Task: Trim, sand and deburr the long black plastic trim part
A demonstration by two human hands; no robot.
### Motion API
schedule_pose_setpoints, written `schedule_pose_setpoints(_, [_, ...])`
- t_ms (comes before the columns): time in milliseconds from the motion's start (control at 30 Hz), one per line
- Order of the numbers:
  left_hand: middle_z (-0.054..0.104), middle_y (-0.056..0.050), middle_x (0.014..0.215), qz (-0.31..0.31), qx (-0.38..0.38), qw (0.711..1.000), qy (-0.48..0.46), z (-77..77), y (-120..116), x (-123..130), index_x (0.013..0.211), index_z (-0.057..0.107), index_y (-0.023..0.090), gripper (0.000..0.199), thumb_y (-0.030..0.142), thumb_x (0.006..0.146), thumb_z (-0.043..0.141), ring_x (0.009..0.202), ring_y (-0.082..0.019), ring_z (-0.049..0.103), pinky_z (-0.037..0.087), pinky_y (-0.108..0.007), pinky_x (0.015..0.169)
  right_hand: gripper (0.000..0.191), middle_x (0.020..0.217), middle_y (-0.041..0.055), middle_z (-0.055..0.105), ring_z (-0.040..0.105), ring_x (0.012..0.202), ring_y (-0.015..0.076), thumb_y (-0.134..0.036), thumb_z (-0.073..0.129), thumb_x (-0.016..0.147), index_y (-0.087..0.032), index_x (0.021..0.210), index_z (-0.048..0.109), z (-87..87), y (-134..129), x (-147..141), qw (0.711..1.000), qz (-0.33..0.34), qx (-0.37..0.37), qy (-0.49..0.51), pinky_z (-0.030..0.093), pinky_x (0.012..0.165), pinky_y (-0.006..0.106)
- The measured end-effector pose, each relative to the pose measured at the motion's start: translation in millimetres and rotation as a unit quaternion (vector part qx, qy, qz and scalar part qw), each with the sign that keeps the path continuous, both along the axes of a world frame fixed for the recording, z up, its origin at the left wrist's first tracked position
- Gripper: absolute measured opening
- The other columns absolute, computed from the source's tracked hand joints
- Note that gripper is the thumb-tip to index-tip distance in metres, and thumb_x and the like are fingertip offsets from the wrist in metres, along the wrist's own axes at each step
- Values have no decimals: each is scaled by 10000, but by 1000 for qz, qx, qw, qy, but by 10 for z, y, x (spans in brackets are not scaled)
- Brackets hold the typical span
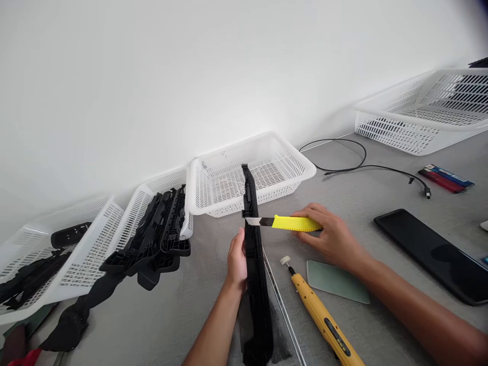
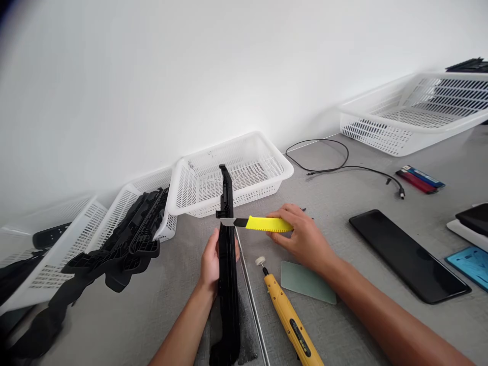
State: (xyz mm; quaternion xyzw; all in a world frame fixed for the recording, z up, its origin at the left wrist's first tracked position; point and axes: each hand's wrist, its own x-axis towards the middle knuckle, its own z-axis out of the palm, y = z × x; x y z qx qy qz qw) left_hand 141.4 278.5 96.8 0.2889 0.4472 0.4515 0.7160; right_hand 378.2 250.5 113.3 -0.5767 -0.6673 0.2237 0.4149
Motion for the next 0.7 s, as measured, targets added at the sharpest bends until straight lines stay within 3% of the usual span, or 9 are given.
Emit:
schedule_pose_setpoints(167, [570,15,665,-20,61,998,28,14,-47,-9,795,669,189,501,675,821,788,609,-150,537,435,-266,570,275,1016,79,686,641,901,291,-454,683,967,-258,1152,738,-19,31,77,995,-97,8,-3,482,785,400])
schedule_pose_setpoints(333, [535,22,709,-153,141,975,74,101,-84,1,903,726,174,425,597,878,766,590,-123,432,369,-253,552,512,1021,59,688,624,764,240,-648,723,913,-253,1228,642,-55,54,149,981,-177,-34,75,473,713,379])
schedule_pose_setpoints(500, [487,40,672,-170,137,970,102,137,-93,20,960,711,182,470,646,888,733,548,-116,386,336,-242,507,421,880,3,624,517,681,188,-636,703,931,-256,1086,610,-72,54,108,987,-135,-50,75,408,642,325])
schedule_pose_setpoints(700, [480,56,585,-136,149,969,141,157,-87,48,921,694,192,478,663,877,763,518,-115,406,341,-238,500,410,972,37,689,554,759,214,-628,685,946,-249,1094,633,-21,32,43,992,-81,-52,79,438,686,331])
